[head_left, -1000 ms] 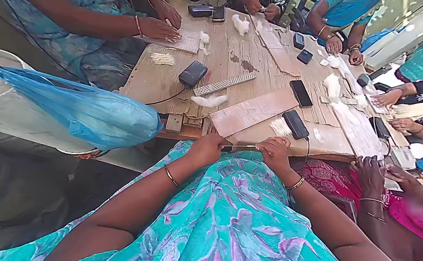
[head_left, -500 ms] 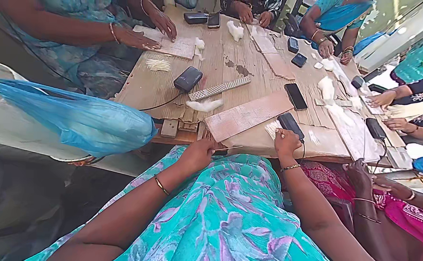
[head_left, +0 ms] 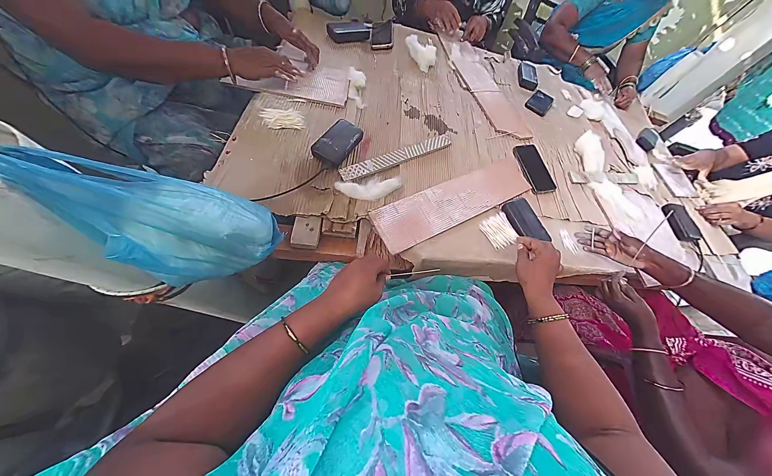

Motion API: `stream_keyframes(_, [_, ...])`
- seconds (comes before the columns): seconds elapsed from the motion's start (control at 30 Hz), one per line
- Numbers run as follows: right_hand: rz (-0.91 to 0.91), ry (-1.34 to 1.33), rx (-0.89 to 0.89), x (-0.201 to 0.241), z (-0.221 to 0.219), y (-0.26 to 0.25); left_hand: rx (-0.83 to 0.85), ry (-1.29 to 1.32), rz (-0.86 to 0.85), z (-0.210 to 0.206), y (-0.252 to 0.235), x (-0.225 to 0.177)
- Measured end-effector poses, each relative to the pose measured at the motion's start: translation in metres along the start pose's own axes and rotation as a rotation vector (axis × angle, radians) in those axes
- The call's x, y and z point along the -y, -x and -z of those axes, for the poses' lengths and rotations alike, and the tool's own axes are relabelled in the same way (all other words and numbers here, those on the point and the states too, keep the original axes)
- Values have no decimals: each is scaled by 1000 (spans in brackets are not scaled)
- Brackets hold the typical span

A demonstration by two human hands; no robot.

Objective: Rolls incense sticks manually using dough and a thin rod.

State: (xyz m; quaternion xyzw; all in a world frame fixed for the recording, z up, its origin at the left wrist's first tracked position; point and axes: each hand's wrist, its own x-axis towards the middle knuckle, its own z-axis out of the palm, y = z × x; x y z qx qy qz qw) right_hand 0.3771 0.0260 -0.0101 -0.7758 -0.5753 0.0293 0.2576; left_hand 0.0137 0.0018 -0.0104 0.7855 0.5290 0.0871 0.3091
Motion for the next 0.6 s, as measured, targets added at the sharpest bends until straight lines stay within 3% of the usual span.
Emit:
stream_keyframes(0.13, [-62,108,260,3,2,3,17,51,6,3,6,-6])
stream_keyframes(0.27, [32,-78,1,13,19,6,45,68,23,6,11,-10])
stream_keyframes(0.33, [191,-278,-91,38,41,12,36,73,10,4,12,-8])
stream_keyframes(0.4, [373,-530,-68,76,70,26,30,66,-2,2,12,-5])
stream_keyframes(0.5, [742,-975,201,138,120,62,24,10,6,0,9,-4])
stream_keyframes(0.6, [1092,-1163,460,183,161,96,-10,-57,32,-3,9,-2])
